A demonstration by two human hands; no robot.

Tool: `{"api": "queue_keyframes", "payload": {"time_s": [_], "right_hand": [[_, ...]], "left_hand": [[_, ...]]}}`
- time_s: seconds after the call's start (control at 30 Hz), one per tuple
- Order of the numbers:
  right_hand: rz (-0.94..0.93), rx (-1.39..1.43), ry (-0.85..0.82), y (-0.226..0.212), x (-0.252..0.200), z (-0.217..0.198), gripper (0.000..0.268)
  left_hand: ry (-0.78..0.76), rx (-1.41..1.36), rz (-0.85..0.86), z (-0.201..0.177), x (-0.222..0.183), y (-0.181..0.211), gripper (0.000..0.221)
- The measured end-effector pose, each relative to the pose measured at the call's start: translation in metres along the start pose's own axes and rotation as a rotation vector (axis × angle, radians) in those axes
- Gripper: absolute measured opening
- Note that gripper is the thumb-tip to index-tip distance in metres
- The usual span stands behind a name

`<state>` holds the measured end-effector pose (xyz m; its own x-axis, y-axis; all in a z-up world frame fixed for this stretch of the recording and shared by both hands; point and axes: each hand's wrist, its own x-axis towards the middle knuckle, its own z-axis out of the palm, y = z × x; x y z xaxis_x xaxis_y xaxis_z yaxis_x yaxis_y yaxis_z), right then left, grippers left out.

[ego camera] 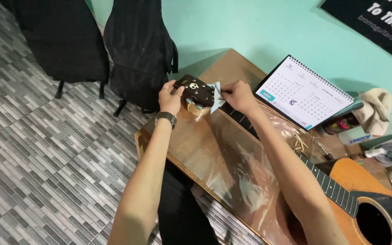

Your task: Cleaning an acoustic guitar by wiping the body, neck, and headstock with a cloth.

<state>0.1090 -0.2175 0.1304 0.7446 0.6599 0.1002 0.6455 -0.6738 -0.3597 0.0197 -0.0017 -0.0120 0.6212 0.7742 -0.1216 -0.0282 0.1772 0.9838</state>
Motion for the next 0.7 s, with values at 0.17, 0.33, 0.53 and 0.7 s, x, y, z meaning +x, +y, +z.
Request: {"api": "queue_keyframes", "payload": {"time_s": [0.17, 0.33, 0.53, 0.7], "right_hand": [[0.026, -0.131, -0.056, -0.052, -0.051, -0.026, 0.028], [0.101, -0.551, -0.005, -0.087, -0.072, 0.001, 0.045], [-0.3, -0.853, 0.338, -0.023, -0.041, 0.044, 0.039], [0.025, -0.288, -0.174, -0.054, -0.059, -0.028, 0.064]], "left_hand": [[0.008, 0.062, 0.029, 0.002, 0.003, -0.005, 0.05], [-0.025, 0.108, 0.071, 0.007, 0.014, -0.018, 0.05], [-0.028, 0.028, 0.114, 0.007, 0.02, -0.023, 0.048], [-0.006, 0.047, 0.112, 0.005, 0.024, -0.029, 0.048]]}}
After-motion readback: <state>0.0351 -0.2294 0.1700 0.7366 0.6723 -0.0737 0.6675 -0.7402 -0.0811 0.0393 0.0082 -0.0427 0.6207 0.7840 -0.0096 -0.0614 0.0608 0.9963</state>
